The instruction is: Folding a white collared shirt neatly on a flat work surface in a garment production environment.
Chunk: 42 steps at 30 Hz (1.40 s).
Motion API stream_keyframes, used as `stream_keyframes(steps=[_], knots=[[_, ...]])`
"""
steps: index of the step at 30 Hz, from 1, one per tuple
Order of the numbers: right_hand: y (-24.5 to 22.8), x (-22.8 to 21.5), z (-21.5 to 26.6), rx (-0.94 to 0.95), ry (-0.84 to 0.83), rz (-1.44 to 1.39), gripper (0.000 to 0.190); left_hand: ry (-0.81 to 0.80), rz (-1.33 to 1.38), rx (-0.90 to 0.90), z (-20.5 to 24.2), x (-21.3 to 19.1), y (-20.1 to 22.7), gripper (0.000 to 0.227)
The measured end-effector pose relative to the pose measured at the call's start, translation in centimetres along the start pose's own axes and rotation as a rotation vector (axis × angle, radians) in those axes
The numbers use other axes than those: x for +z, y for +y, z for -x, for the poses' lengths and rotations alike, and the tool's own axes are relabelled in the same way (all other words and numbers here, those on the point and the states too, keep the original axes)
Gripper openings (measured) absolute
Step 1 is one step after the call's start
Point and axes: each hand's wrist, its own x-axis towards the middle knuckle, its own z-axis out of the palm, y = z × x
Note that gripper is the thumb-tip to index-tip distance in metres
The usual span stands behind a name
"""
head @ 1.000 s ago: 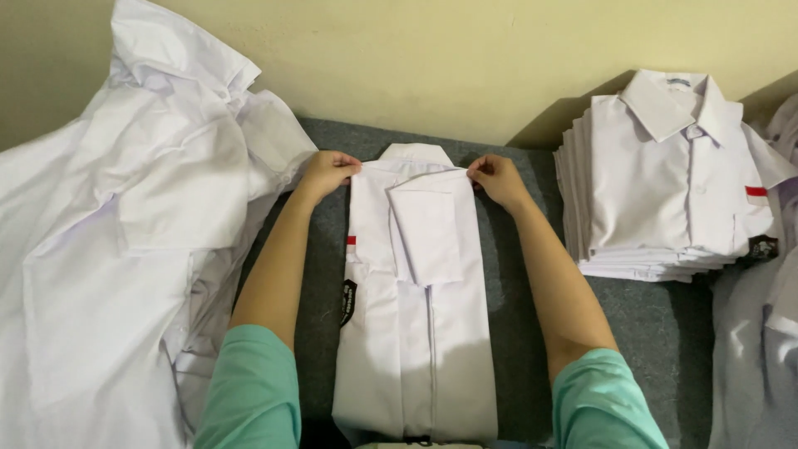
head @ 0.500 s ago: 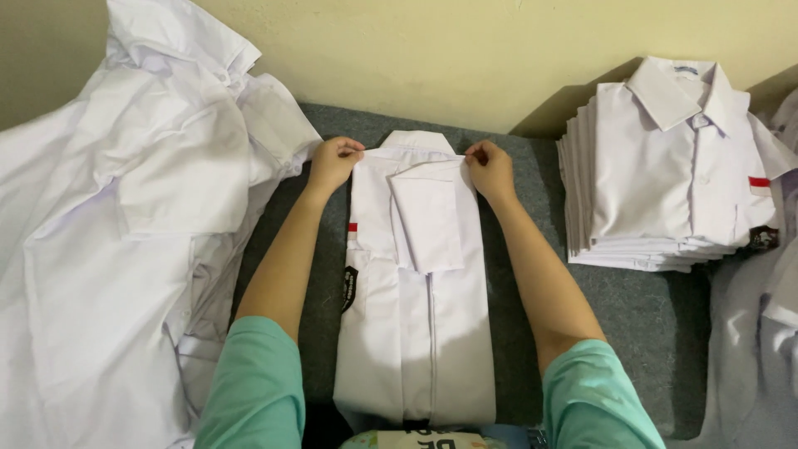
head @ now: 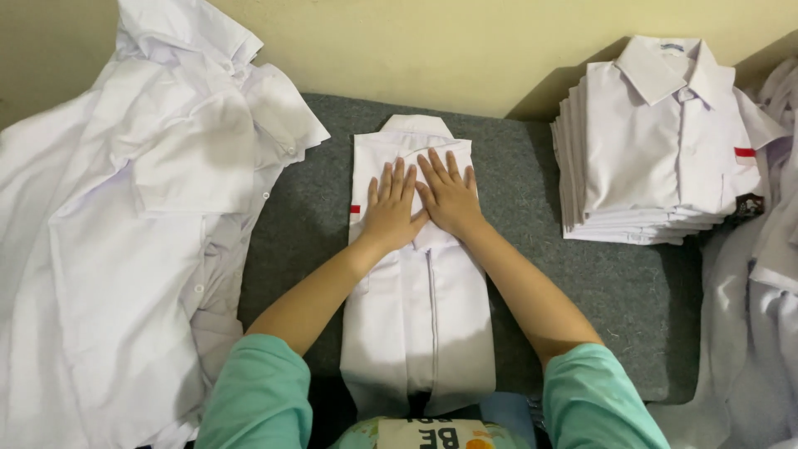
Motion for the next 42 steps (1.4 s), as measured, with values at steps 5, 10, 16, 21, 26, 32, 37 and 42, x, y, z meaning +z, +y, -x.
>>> stream_keyframes(steps=[5, 10, 16, 21, 26, 32, 37, 42], knots=[[-0.3, 0.2, 0.1, 0.057, 0.023, 0.061, 0.061, 0.074, 0.0, 0.025, -0.1, 0.2, -0.5, 0.089], [-0.1, 0.6, 0.1, 0.073, -0.002, 0.082, 0.061, 0.11, 0.021, 0.028, -0.2, 1.0, -1.1, 0.088], [0.1, 0.5, 5.1, -0.063, 0.17, -0.111, 0.066, 0.106, 0.248, 0.032, 3.2, 0.1, -1.1, 0.071], [-0.3, 1.1, 14.2, -0.308, 0.085, 0.079, 0.075, -0.132, -0.048, 0.153, 11.7, 0.3, -2.2, 0.08], [1.4, 3.3, 19.8, -0.413, -0.089, 0.137, 0.075, -0.003, -0.11, 0.401, 18.2, 1.6, -3.1, 0.08], [0.4, 2.4, 24.7, -0.579, 0.005, 0.263, 0.079, 0.014, -0.195, 0.565, 22.5, 1.5, -4.3, 0.076], [-0.8, 0.9, 27.9, -0.771, 0.098, 0.181, 0.065, 0.083, -0.079, 0.683, 24.9, 1.4, -4.3, 0.068], [-2.2, -0.7, 27.3, -0.792, 0.066, -0.181, 0.057, 0.331, 0.172, 0.858, 23.7, 3.3, -3.2, 0.05]])
